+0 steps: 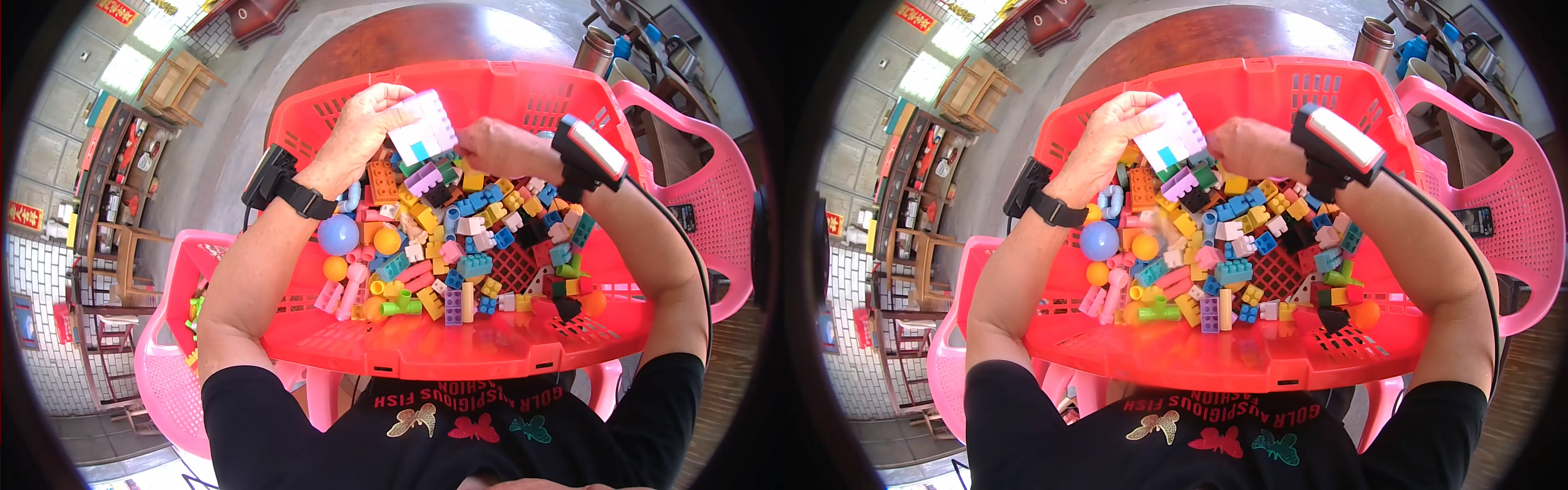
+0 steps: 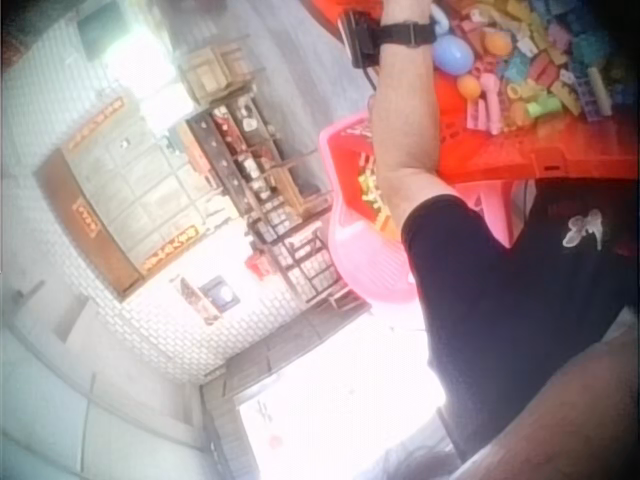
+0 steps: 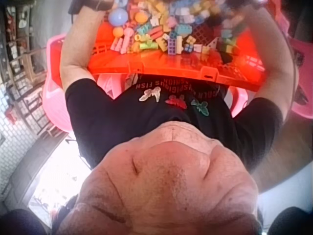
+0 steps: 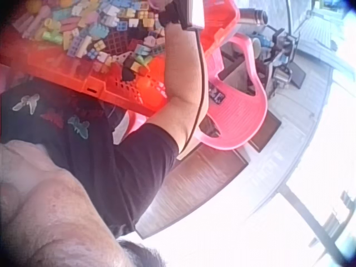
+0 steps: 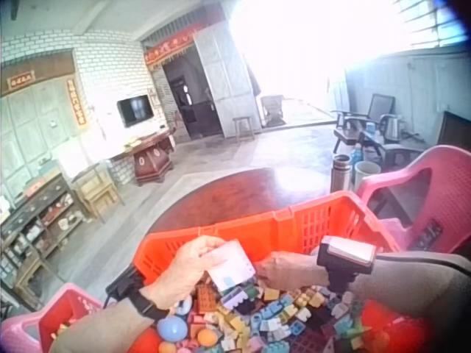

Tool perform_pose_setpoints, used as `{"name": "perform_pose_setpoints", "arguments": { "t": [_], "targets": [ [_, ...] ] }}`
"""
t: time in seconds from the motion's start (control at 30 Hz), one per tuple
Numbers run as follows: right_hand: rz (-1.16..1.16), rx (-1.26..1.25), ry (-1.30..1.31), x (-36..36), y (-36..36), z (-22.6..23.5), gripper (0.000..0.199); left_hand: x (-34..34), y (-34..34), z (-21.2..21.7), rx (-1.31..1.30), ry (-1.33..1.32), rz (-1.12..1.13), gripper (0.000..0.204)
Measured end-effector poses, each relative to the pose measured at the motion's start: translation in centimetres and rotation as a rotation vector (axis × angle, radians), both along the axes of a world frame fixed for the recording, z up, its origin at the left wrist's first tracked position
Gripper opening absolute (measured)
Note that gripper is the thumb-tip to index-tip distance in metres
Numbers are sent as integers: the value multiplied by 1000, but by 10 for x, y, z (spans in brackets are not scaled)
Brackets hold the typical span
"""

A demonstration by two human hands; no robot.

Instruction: Assembling colorful plastic building blocks taken from a red storage basket.

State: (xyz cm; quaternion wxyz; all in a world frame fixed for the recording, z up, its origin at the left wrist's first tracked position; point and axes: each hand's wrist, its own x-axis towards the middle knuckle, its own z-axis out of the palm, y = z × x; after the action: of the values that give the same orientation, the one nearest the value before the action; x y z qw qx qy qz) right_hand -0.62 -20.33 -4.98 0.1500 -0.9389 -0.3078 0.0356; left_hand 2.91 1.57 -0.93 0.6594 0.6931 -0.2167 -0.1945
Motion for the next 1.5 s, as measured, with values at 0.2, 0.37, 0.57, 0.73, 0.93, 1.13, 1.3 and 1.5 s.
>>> {"name": "perform_pose_setpoints", "arguments": {
  "t": [0.2,0.37,0.57,0.73,0.93,1.13,1.3,1.5],
  "targets": [
    [-135,299,143,12,-7,32,29,6,6,-2,-52,126,26,26],
    [-255,368,166,15,-16,43,31,4,0,-2,-12,200,-46,31],
    [-353,511,219,16,-10,39,29,11,4,-5,-88,164,-54,30],
    [-233,438,148,18,-23,42,24,12,4,-4,-121,187,-76,30],
    [-272,526,31,17,-18,43,16,2,1,-5,-23,29,-53,31],
    [-37,1093,171,12,-8,48,20,-3,-2,-7,1,-50,-136,30],
    [-142,999,225,0,5,50,25,-6,-1,-2,26,-61,-183,30],
    [-155,903,292,9,-5,46,25,-8,-3,0,26,-81,-199,29]
  ]
}}
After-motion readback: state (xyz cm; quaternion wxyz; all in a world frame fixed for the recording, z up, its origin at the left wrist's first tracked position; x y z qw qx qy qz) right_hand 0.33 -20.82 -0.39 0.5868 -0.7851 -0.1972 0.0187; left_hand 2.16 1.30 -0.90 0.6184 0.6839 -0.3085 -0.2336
